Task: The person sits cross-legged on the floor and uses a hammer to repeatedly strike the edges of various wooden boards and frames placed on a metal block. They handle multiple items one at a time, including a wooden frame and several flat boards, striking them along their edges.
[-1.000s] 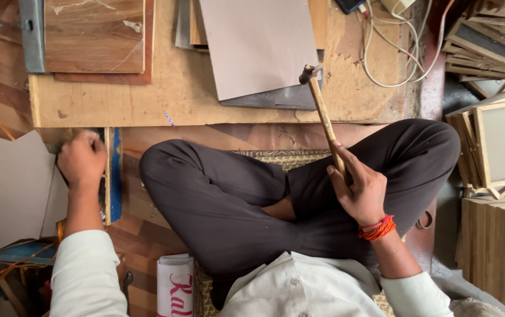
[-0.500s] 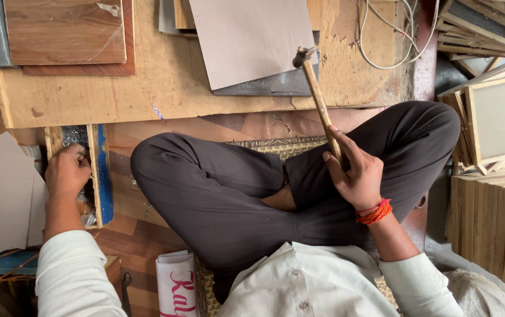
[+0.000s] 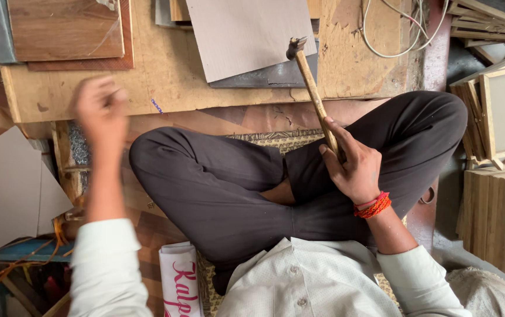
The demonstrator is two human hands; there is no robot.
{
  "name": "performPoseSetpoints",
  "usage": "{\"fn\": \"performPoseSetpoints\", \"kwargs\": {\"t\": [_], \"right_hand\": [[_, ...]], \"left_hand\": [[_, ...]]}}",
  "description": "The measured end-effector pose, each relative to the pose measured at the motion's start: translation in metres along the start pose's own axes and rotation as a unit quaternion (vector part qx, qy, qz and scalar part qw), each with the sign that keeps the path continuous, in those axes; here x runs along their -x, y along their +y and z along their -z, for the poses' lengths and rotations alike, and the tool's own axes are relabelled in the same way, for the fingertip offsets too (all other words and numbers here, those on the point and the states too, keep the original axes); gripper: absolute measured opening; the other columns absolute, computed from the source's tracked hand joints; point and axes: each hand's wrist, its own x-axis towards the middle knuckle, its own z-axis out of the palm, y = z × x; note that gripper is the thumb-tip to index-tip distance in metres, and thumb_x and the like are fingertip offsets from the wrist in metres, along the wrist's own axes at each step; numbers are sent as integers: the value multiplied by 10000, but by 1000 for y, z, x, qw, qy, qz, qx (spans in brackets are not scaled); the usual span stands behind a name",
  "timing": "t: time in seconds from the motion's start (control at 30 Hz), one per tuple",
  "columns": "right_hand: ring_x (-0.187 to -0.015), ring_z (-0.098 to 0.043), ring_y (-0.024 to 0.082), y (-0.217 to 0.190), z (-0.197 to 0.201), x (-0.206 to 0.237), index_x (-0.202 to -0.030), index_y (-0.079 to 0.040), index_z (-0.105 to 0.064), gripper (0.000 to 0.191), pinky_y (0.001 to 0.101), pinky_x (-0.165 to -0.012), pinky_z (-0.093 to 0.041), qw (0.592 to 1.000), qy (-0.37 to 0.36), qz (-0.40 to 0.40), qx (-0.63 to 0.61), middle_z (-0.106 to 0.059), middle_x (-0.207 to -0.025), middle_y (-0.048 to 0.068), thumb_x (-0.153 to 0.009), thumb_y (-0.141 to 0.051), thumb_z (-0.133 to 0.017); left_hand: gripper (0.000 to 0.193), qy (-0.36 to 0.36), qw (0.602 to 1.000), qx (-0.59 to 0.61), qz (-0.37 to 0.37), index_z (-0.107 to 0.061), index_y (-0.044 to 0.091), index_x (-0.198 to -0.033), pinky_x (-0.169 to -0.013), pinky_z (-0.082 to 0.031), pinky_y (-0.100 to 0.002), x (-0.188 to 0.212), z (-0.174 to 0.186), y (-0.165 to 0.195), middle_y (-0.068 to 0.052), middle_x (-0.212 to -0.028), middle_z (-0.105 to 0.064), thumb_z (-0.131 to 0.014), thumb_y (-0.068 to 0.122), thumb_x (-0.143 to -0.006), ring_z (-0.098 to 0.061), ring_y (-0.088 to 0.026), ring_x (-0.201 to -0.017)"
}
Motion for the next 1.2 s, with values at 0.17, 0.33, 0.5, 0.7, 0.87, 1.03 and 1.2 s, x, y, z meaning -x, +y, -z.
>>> {"fn": "performPoseSetpoints", "kwargs": {"t": [0.17, 0.33, 0.5, 0.7, 0.87, 1.03, 1.2], "right_hand": [[-665, -670, 258, 0, 1, 1, -1411, -112, -623, 529, 348, -571, -487, 999, 21, 35, -1, -714, -887, 114, -906, -126, -778], [-584, -630, 256, 3, 2, 1, -1403, -116, -636, 530, 354, -523, -464, 999, 2, 29, 18, -706, -833, 110, -896, -130, -786], [-572, -614, 257, 1, 4, -6, -1419, -111, -627, 527, 364, -527, -458, 999, -4, 48, 8, -684, -797, 100, -915, -143, -777], [-583, -634, 274, -8, 15, -21, -1412, -95, -629, 534, 370, -517, -463, 997, -35, 73, 19, -698, -791, 97, -897, -126, -767], [-576, -611, 252, -16, 17, -15, -1423, -79, -580, 487, 362, -553, -463, 988, 91, 101, -70, -691, -838, 132, -977, -115, -771], [-558, -612, 287, -19, 21, -14, -1407, -52, -632, 541, 372, -532, -463, 998, -29, 33, -41, -652, -755, 144, -890, -92, -787], [-599, -638, 251, -28, 18, -14, -1384, -48, -605, 481, 354, -577, -491, 986, 113, 100, -76, -655, -824, 124, -933, -44, -773]], "left_hand": [[74, -43, 989, -50, -130, -634, 61, -994, -751, -535, -359, -28, -152, 96, -78, -941, -652, -670, -2, -979, -660, -224, -861], [183, -41, 969, -183, -162, -629, 133, -822, -1148, -279, -599, -40, -233, 121, -128, -1423, -555, -796, 73, -776, -413, -435, -1391], [217, -78, 975, -159, -135, -625, 139, -963, -1322, -96, -605, -30, -244, 96, -79, -1666, -335, -835, 104, -922, -171, -391, -1597], [225, -91, 976, -161, -114, -620, 143, -929, -1303, -93, -604, -30, -247, 89, -88, -1663, -328, -843, 147, -896, -175, -395, -1582], [185, -91, 974, -160, -131, -629, 155, -940, -1308, -66, -609, -31, -246, 92, -92, -1684, -302, -813, 152, -964, -151, -388, -1594], [189, -116, 974, -162, -107, -624, 128, -919, -1293, -71, -607, -33, -243, 93, -100, -1664, -317, -805, 181, -922, -149, -394, -1579], [310, -157, 975, -121, -101, -559, 144, -1185, -1326, -49, -605, -35, -234, 92, -113, -1709, -280, -707, 18, -945, -114, -403, -1622]]}}
